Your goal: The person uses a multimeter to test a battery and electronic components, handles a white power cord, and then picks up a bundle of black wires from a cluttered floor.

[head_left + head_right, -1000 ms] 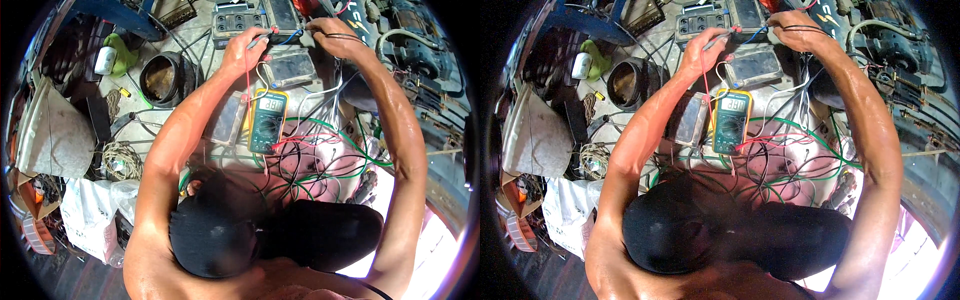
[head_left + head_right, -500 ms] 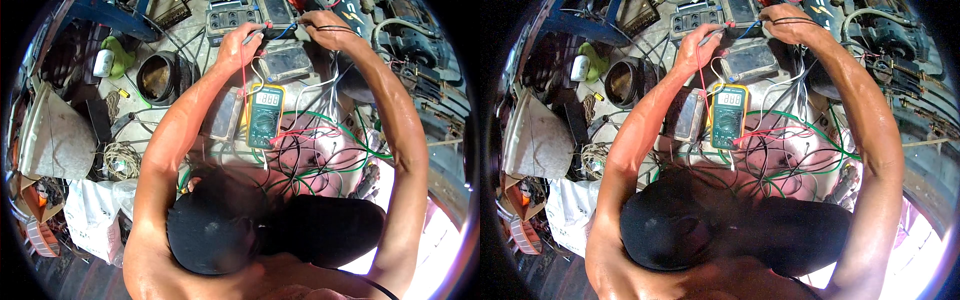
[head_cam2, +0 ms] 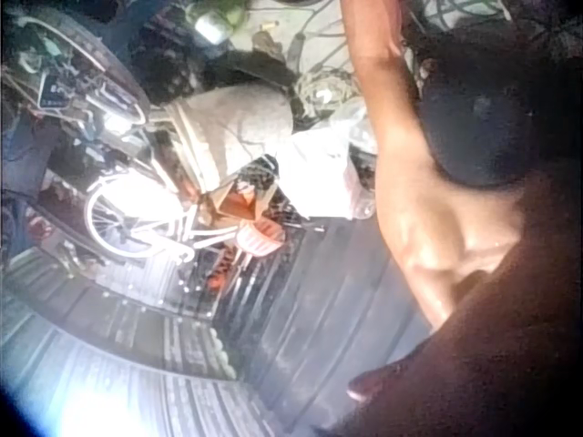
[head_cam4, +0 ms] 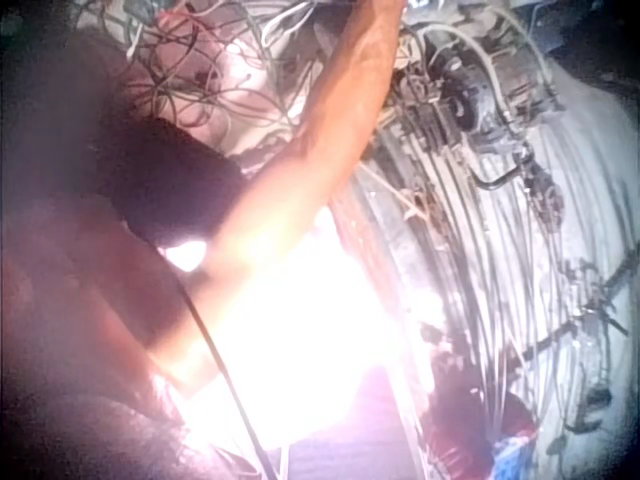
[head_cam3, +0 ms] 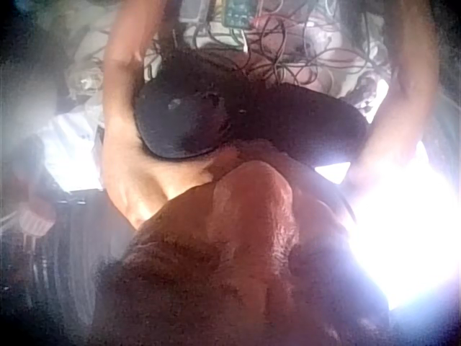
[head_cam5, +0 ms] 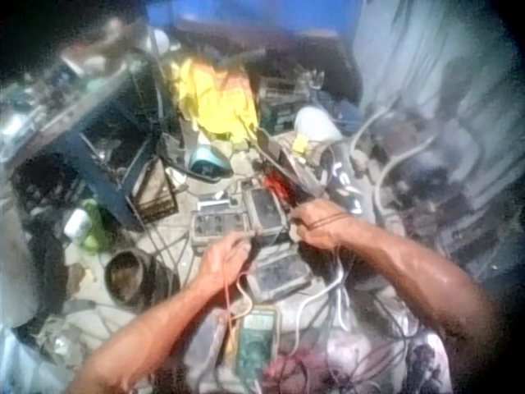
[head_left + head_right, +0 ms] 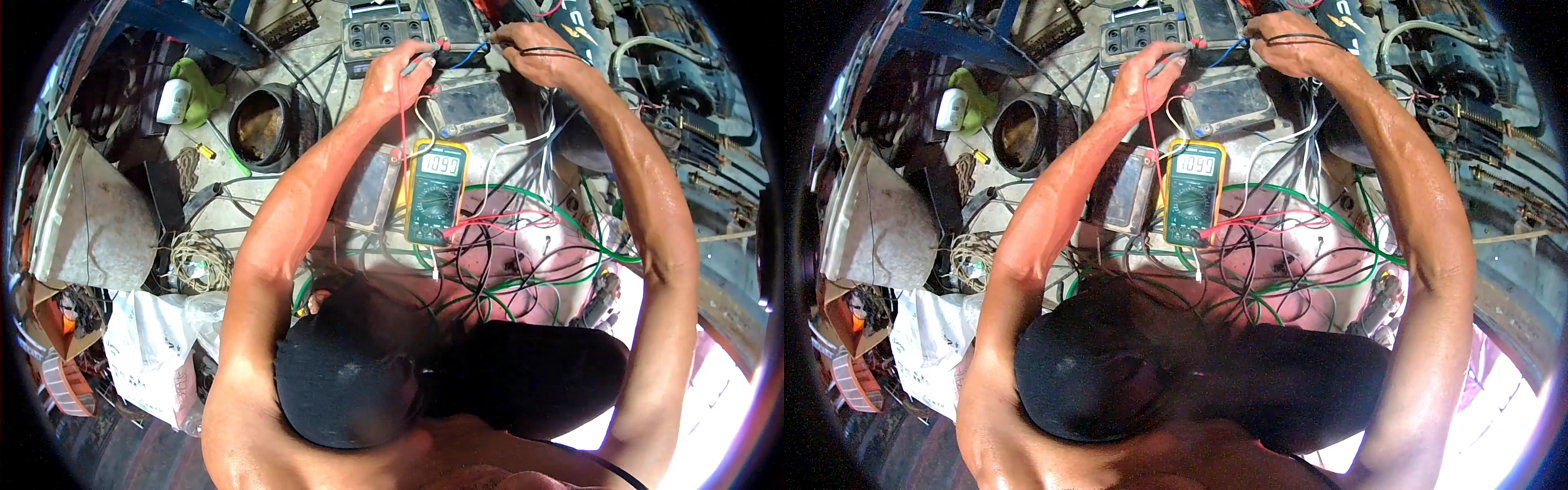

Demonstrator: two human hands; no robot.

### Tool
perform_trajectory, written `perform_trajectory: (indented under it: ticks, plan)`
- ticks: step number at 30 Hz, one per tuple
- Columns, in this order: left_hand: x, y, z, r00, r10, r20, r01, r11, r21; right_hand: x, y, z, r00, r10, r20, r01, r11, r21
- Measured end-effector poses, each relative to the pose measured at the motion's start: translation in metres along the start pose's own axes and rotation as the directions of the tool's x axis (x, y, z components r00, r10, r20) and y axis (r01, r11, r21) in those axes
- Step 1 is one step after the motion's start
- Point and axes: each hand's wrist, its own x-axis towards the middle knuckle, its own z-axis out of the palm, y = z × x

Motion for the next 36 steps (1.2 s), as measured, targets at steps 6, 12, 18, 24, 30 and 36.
perform_trajectory:
  ticks: [6, 12, 18, 24, 30, 36]
  plan:
    - [0.001, -0.004, -0.004, 0.986, 0.162, -0.030, -0.150, 0.958, 0.245, 0.000, -0.002, -0.002, 1.000, -0.003, 0.005, 0.003, 1.000, 0.001]
    - [0.001, -0.017, -0.002, 0.997, 0.061, -0.042, -0.054, 0.985, 0.166, 0.001, 0.000, 0.002, 0.999, -0.027, -0.039, 0.027, 1.000, -0.003]
    - [-0.002, -0.006, 0.000, 0.993, 0.108, -0.042, -0.103, 0.989, 0.108, -0.001, 0.008, 0.005, 0.997, -0.063, -0.055, 0.063, 0.998, -0.008]
    - [-0.004, 0.000, -0.002, 0.998, 0.055, -0.042, -0.050, 0.991, 0.128, -0.006, 0.002, 0.003, 0.994, -0.098, -0.043, 0.095, 0.994, -0.054]
    - [-0.004, 0.005, 0.000, 0.996, -0.090, 0.012, 0.090, 0.996, -0.009, -0.024, -0.004, 0.005, 0.993, -0.116, -0.038, 0.108, 0.980, -0.168]
    - [-0.003, -0.005, 0.001, 0.999, -0.033, -0.012, 0.033, 0.999, -0.030, -0.016, 0.001, 0.004, 0.989, -0.145, -0.028, 0.140, 0.980, -0.143]
